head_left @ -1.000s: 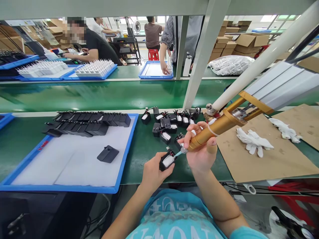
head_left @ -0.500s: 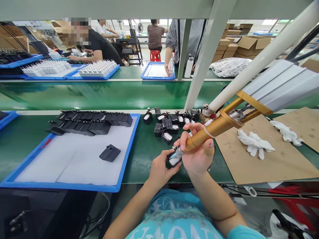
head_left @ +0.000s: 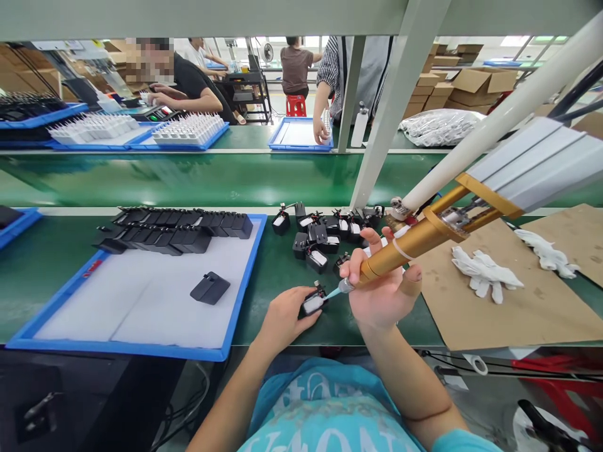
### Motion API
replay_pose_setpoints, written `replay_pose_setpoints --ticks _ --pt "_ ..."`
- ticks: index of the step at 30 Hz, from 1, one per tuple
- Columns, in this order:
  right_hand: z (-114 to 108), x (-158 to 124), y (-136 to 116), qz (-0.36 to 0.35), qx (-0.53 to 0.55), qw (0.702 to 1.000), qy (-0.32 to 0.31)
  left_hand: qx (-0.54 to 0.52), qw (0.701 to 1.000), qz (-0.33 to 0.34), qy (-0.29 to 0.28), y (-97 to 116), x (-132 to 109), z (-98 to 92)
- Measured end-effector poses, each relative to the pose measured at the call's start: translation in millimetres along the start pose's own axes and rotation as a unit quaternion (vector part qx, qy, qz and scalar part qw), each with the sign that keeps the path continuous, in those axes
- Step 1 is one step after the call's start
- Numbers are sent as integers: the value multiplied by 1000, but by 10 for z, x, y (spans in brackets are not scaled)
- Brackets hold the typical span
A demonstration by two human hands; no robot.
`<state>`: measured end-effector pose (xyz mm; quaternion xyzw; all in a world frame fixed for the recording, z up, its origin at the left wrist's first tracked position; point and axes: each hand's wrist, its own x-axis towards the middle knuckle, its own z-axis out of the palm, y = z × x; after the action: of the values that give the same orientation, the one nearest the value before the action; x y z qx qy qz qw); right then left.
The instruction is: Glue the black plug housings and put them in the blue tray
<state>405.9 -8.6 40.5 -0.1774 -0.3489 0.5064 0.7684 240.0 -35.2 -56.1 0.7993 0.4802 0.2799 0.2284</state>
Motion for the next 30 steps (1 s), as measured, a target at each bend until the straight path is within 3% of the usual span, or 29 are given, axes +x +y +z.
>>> replay_pose_setpoints --ticks 3,8,16,22,30 --pt "-49 5 -13 -6 -6 1000 7 -34 998 -31 -30 -68 -3 -89" --pt "-125 22 -36 -12 -11 1000 9 -104 992 -72 -17 -27 150 -79" --pt "-178 37 -63 -16 -10 1000 6 1 996 81 39 51 69 -11" --pt "-211 35 -70 -12 -17 1000 13 24 992 76 102 55 80 158" --pt "-247 38 -95 -16 -24 999 17 185 980 71 -32 71 67 130"
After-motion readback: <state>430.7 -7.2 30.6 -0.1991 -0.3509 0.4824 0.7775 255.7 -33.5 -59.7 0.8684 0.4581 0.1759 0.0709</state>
